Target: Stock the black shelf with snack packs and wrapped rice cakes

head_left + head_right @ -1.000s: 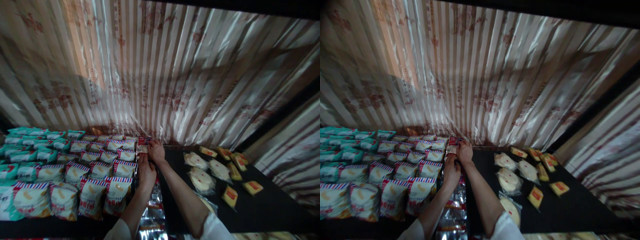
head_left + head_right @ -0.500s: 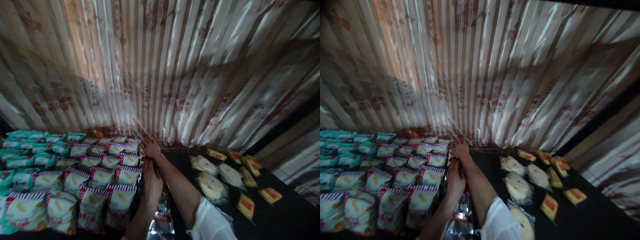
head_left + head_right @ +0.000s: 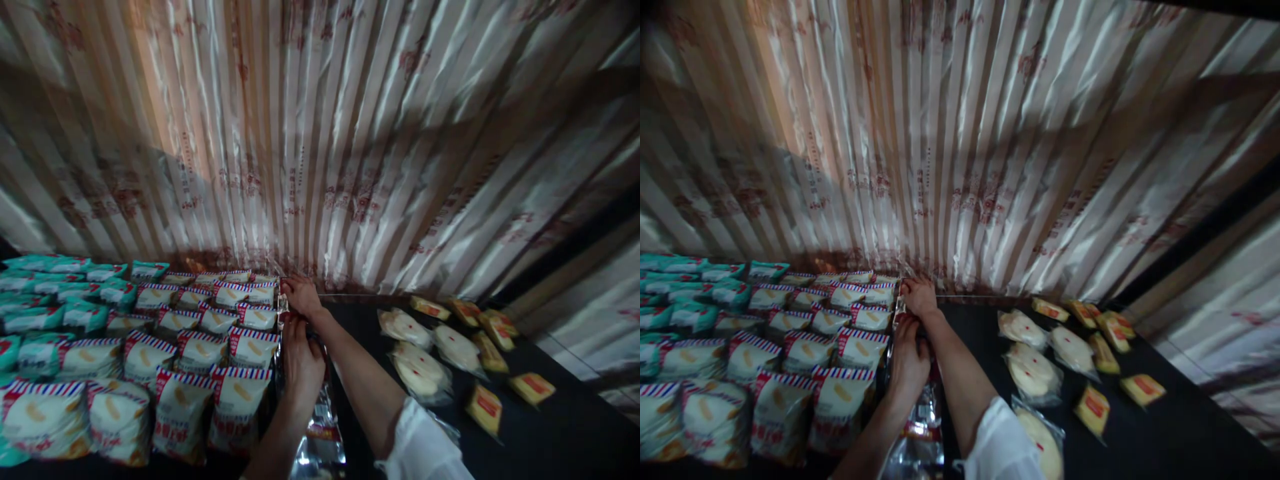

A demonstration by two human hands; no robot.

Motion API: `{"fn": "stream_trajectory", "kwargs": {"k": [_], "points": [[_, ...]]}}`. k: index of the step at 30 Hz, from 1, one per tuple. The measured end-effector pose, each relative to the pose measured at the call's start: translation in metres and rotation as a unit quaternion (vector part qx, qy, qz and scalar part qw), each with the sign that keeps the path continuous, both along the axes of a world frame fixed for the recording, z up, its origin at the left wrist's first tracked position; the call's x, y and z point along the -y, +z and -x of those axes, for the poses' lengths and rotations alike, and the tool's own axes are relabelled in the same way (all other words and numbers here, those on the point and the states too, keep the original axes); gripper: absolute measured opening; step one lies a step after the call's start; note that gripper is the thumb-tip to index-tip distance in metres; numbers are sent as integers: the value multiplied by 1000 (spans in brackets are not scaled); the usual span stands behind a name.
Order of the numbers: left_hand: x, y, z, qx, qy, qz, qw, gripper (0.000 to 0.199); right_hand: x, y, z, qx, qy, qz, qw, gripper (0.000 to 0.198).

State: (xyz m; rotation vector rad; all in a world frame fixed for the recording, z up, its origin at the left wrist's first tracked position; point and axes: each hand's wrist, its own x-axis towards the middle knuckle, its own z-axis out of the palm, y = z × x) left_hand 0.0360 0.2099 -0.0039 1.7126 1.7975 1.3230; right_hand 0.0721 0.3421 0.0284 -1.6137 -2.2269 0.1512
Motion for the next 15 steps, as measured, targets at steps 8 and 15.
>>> {"fn": "stream_trajectory", "kwargs": {"k": [8,15], "points": [[14,11,0,-16,-5,-15,1000,40,24,12,-17,-116,13,-68,991,31],[74,20,2,28,-39,-34,998,34,110,23,-34,-267,-6,-94,959,30]]}}
